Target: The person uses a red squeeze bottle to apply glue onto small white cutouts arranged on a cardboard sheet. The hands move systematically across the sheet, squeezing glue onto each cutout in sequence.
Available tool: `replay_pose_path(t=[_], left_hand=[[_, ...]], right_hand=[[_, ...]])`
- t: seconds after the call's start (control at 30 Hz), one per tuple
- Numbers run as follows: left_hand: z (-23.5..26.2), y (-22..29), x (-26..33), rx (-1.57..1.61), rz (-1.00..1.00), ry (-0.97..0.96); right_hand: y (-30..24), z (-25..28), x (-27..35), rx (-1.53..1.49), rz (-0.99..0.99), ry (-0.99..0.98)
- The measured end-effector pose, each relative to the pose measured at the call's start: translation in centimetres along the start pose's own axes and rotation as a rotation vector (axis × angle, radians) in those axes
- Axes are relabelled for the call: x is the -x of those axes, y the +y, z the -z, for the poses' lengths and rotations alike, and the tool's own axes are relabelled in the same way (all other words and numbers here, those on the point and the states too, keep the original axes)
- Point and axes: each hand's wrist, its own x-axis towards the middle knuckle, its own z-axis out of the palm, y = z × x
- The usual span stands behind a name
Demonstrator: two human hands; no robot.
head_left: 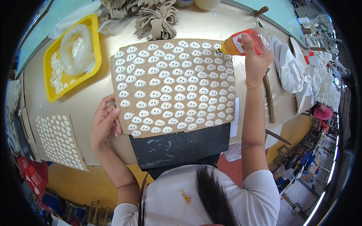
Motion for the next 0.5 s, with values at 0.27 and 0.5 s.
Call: replay_pose_path(t=[0.27,0.5], left_hand=[[-0.07,0.16,0.03,0.001,-0.001,-0.005],[-0.06,0.11,0.01,0.004,-0.005,-0.016]], right_hand=[[0.19,-0.21,-0.61,0.113,0.098,-0.058],[0.19,0.3,-0.7,0.161,0.13,-0.009]])
